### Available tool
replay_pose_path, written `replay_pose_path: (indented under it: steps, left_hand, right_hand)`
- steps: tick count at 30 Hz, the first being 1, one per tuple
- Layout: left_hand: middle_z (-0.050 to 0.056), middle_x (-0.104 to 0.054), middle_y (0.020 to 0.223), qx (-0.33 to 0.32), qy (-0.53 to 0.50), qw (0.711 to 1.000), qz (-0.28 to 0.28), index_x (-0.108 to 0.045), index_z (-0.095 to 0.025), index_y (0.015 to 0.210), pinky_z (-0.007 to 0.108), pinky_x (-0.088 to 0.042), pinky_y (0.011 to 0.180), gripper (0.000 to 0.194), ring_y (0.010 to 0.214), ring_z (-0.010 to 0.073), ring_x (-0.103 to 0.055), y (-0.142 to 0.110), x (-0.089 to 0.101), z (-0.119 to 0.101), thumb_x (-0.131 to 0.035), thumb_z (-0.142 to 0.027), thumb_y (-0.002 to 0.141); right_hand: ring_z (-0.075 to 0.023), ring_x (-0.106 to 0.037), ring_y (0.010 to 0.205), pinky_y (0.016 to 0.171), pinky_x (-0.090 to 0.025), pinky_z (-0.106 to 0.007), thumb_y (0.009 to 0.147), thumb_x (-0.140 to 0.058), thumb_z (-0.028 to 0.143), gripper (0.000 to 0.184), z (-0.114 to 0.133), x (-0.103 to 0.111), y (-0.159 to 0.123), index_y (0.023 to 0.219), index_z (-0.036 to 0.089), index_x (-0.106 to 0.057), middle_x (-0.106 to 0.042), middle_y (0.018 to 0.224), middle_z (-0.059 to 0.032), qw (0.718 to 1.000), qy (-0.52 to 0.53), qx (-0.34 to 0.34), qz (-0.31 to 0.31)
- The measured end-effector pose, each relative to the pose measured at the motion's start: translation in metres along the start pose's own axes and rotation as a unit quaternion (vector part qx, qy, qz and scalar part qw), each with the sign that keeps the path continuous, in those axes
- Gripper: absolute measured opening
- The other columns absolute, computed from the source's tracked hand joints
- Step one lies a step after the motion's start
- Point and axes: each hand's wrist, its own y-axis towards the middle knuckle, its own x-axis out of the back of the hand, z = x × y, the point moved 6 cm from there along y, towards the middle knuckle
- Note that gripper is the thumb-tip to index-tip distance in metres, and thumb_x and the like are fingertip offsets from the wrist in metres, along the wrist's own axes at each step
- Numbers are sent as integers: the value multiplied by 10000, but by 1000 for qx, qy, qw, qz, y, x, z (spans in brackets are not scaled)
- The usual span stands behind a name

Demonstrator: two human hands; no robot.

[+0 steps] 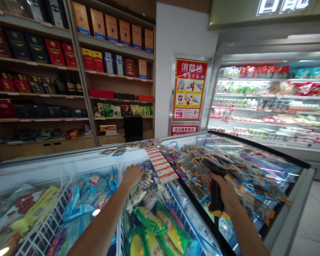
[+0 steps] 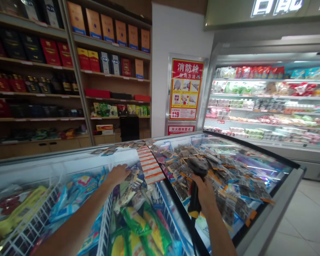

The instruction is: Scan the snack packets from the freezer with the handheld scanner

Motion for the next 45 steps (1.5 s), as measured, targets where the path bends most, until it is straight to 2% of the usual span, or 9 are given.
replay_pose_path:
  steps: [6,10,15,18,21,27,33,38,45]
  left_hand:
    - [119,-549,1137,-104,-125,985,-53,-525,-152,1112,269,-327,903,414,1092,202,-463,12,-16,-70,-509,-250,711]
    - [102,-549,1150,-109,-219,969,-42,-509,-141,1132,270,-357,891,432,1048,191,-497,22,-28,-82,-524,-193,704]
    - [73,-534,1174,-147,-204,958,-141,-522,-201,1105,305,-376,883,345,1090,197,-469,6,0,-91,-420,-246,778]
    - [146,-591,1042,-67,-113,990,-54,-548,-163,1038,374,-412,780,463,988,289,-532,-4,1,-87,-474,-487,716]
    - [193,-587,1018,-62,-68,996,14,-548,-132,1014,383,-418,719,612,932,336,-552,-9,-8,-90,-544,-583,601]
    - [150,-541,1135,-151,-131,979,-26,-466,-147,1138,274,-369,815,505,1019,231,-520,0,-25,-121,-569,-249,654]
    - [178,-578,1048,-64,-156,985,-46,-546,-150,976,377,-354,813,517,1032,323,-490,7,-36,-136,-646,-438,559]
    - [121,-621,986,-58,-345,936,-28,-558,-160,946,299,-379,731,374,907,244,-560,28,-51,-143,-632,-298,606]
    - [38,-645,817,-66,-610,785,-81,-605,-157,850,249,-401,662,256,743,162,-566,51,-49,-133,-533,-354,703]
  right_hand:
    - [-129,-472,332,338,-323,-248,646,-612,348,221,1,-11,-3,538,180,-517,-544,414,12,1000,-16,5,13]
    - [-125,-475,325,340,-333,-243,647,-617,346,222,-1,-21,-1,539,178,-518,-548,413,10,999,-19,12,25]
    - [-131,-472,313,321,-316,-245,633,-620,384,280,-7,-26,2,485,168,-519,-548,396,-8,999,-39,15,31]
    - [-131,-476,310,319,-326,-241,624,-629,376,255,-9,-25,1,522,168,-523,-552,400,0,999,-36,11,27]
    - [-130,-489,319,318,-332,-233,640,-618,361,230,-10,-27,-3,563,164,-528,-561,415,3,999,-37,0,39]
    - [-111,-479,301,312,-334,-208,664,-590,338,199,-16,-28,-7,602,168,-509,-547,401,24,999,-29,2,35]
    - [-102,-472,297,313,-337,-202,683,-570,365,289,-25,-25,-6,500,156,-490,-516,371,10,997,-61,-8,50]
    - [-112,-487,301,305,-322,-208,667,-574,378,258,-26,-27,-12,598,131,-545,-549,417,0,997,-61,-13,54]
    - [-112,-486,305,301,-285,-200,646,-572,407,274,-26,-42,-29,666,136,-536,-558,441,3,997,-35,-50,45]
